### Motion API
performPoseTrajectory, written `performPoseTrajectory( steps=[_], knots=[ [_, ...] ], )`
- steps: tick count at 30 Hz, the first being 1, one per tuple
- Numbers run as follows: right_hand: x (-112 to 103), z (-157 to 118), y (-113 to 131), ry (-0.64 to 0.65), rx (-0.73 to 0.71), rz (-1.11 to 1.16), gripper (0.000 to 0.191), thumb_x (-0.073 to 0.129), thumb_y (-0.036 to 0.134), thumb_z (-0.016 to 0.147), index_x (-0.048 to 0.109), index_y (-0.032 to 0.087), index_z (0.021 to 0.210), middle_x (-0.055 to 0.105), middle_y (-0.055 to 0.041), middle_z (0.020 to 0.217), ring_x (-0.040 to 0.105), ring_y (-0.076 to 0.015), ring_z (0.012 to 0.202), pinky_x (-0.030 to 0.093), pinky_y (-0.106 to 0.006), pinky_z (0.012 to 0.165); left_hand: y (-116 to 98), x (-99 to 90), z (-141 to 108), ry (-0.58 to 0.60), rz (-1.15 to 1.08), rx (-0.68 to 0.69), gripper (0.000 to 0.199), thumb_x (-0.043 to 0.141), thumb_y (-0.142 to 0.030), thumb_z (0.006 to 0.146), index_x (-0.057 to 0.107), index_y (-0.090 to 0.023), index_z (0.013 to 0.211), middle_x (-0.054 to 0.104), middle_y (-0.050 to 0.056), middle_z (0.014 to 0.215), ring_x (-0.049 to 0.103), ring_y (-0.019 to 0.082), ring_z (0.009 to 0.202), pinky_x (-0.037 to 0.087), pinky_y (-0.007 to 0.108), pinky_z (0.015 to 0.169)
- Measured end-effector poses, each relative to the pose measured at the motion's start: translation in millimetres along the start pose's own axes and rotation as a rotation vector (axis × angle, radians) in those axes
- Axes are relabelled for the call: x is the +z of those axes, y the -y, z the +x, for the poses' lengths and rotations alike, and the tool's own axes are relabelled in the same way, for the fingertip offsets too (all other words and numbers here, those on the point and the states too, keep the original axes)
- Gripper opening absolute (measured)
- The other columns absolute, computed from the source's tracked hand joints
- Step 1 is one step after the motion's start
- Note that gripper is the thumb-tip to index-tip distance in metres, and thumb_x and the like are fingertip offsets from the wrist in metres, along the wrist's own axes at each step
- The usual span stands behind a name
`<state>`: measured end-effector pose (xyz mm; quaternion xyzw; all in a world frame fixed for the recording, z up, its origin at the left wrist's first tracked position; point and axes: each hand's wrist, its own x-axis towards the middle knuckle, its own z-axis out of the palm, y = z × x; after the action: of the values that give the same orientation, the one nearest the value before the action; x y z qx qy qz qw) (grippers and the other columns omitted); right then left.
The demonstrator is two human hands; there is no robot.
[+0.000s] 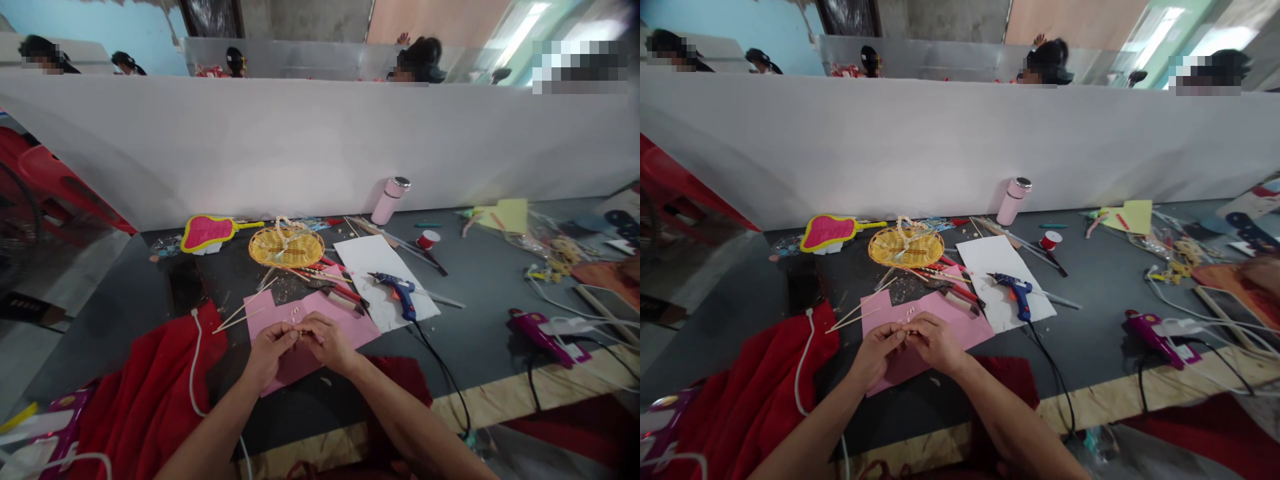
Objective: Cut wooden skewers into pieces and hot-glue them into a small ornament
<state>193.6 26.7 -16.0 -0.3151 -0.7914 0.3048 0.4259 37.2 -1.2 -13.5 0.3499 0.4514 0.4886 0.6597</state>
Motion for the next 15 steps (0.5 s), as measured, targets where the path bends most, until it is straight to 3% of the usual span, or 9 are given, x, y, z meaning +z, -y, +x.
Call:
performPoseTrajectory(
  steps=[9, 15],
  knots=[
    [3.0, -0.3, 1.1, -0.004, -0.015, -0.025, 0.019, 0.051, 0.014, 0.084, 0.062, 0.021, 0.097, 0.061, -0.0062, 0.085, 0.058, -0.0152, 0.079, 0.051, -0.029, 0.071, 2.0, -0.2, 0.7, -0.003, -0.019, -0.02, 0.022, 0.072, -0.032, 0.066, 0.062, -0.013, 0.063, 0.053, -0.002, 0.052, 0.043, 0.008, 0.049, 0.029, 0.021, 0.05],
    [1.8, 0.6, 1.4, -0.023, -0.009, 0.001, 0.031, 0.055, 0.018, 0.082, 0.055, 0.022, 0.113, 0.061, -0.0079, 0.091, 0.058, -0.0166, 0.079, 0.052, -0.03, 0.069, 0.4, -1.6, 0.9, -0.016, -0.061, -0.005, 0.018, 0.072, -0.029, 0.065, 0.065, -0.013, 0.069, 0.059, 0.0, 0.059, 0.046, 0.007, 0.051, 0.033, 0.02, 0.052]
  ],
)
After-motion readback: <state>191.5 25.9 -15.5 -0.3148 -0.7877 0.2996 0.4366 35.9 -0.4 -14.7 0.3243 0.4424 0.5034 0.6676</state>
